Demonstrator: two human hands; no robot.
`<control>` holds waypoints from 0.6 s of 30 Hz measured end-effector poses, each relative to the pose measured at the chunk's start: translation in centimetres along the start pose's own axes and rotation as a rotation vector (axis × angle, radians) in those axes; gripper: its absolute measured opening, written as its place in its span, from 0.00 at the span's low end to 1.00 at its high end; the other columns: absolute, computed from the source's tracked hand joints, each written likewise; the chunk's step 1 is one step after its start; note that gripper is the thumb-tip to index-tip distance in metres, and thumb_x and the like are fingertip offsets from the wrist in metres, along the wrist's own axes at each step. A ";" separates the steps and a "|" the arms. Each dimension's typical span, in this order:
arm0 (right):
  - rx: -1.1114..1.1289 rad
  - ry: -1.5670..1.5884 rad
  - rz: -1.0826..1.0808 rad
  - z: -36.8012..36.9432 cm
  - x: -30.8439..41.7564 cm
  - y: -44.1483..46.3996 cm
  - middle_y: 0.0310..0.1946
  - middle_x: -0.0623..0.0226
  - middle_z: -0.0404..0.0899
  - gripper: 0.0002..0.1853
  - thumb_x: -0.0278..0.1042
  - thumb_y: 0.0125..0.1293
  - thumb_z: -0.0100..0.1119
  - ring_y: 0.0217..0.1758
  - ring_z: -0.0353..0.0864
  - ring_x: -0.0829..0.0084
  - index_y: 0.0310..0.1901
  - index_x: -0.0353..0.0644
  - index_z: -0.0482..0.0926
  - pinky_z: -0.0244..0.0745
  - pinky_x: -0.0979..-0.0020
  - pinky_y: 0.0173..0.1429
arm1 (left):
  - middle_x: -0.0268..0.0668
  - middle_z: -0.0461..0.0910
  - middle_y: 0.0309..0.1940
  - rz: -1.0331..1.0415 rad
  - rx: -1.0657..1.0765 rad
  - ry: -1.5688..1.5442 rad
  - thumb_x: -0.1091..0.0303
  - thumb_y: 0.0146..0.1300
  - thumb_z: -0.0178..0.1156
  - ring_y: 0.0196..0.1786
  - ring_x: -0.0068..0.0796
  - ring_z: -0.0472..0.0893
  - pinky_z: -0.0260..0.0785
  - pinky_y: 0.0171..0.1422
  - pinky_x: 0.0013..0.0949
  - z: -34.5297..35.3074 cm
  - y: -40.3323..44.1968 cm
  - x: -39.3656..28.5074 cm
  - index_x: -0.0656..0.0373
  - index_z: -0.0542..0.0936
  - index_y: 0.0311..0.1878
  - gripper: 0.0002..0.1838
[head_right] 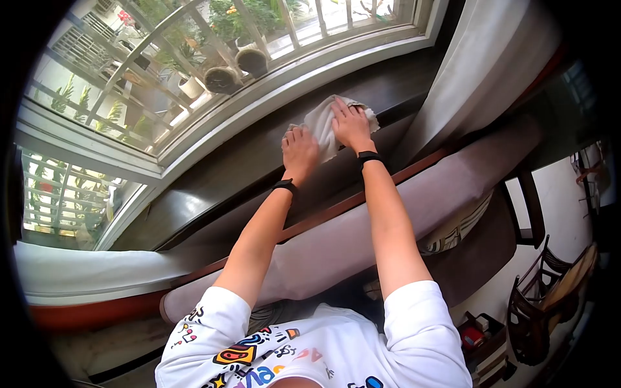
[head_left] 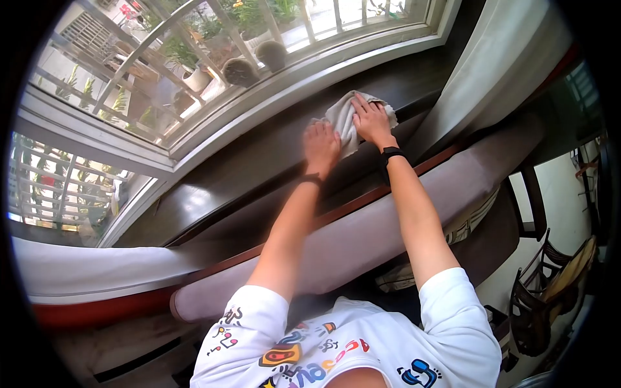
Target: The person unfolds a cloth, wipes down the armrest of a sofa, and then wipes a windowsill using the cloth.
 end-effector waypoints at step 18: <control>-0.035 0.010 -0.006 0.4 -6.9 2.9 0.74 0.70 0.67 0.26 0.42 0.66 0.51 0.66 0.75 0.60 0.66 0.51 0.75 0.62 0.50 0.74 | 0.44 0.76 0.47 0.018 -0.060 0.032 0.56 0.65 0.56 0.52 0.45 0.74 0.66 0.55 0.48 2.6 4.4 -7.4 0.57 0.78 0.49 0.16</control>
Point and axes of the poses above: each hand's wrist, its own y-axis towards the middle knuckle, its own z-axis out of the palm, x = y × z, the point moved 6 cm from there along y, towards the middle knuckle
